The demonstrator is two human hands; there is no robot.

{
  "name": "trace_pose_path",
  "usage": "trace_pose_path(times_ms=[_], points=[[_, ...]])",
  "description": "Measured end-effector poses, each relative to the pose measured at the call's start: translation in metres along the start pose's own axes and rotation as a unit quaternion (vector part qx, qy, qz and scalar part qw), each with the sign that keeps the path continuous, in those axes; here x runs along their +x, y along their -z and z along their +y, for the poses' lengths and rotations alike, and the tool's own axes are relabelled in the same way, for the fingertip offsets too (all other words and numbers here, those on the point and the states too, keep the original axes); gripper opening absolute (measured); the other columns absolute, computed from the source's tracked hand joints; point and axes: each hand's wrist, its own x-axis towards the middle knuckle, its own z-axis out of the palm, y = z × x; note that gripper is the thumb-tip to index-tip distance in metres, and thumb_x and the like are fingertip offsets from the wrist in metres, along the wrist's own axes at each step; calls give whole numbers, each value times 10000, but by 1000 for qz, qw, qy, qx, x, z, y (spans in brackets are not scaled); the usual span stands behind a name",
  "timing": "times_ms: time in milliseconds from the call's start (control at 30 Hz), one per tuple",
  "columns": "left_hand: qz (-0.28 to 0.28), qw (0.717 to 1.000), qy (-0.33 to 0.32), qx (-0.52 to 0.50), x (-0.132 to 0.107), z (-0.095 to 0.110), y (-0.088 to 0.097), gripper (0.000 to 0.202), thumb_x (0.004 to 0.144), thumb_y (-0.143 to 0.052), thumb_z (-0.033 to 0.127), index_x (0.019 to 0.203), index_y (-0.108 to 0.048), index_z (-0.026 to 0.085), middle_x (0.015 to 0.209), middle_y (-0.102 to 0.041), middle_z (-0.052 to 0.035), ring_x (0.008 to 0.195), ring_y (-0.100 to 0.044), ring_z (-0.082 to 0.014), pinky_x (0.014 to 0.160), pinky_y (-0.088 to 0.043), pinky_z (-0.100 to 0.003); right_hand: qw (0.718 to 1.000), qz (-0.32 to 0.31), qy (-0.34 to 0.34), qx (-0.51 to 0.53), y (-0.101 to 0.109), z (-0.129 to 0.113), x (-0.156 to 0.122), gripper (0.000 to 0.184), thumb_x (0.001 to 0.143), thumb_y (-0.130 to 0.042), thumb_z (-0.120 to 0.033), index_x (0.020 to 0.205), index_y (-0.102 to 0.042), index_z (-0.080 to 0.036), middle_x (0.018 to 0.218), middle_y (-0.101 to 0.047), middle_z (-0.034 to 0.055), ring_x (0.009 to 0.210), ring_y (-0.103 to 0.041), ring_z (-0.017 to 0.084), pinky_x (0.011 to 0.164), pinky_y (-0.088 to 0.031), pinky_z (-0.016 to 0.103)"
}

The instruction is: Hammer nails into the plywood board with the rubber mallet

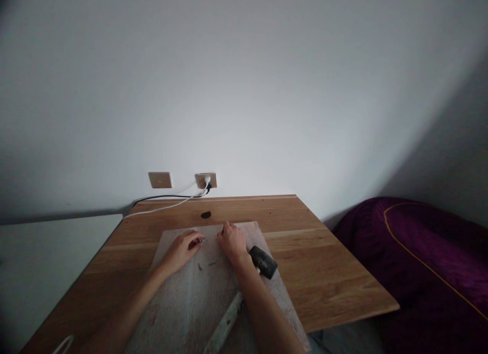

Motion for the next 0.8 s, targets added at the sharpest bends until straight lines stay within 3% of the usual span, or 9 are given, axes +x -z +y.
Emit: trace_pose_path(times_ms=[333,800], points=[[9,1000,-7,-4,0,-2,-1,165,898,-628,143,1009,-730,210,975,-725,-53,879,-693,-196,832,-518,-292,999,-32,6,-29,1,1,-1,247,1054,-462,-284,1218,-621,-191,1071,-789,143,972,-766,240,745,-483,281],[8,1000,2,1,1,-3,-2,160,889,-639,150,1004,-729,215,982,-732,-53,871,-698,-194,822,-519,-289,996,-41,43,-73,7,-2,-5,317,1043,-396,-183,1296,-584,-156,1055,-784,165,948,-768,254,718,-502,286]])
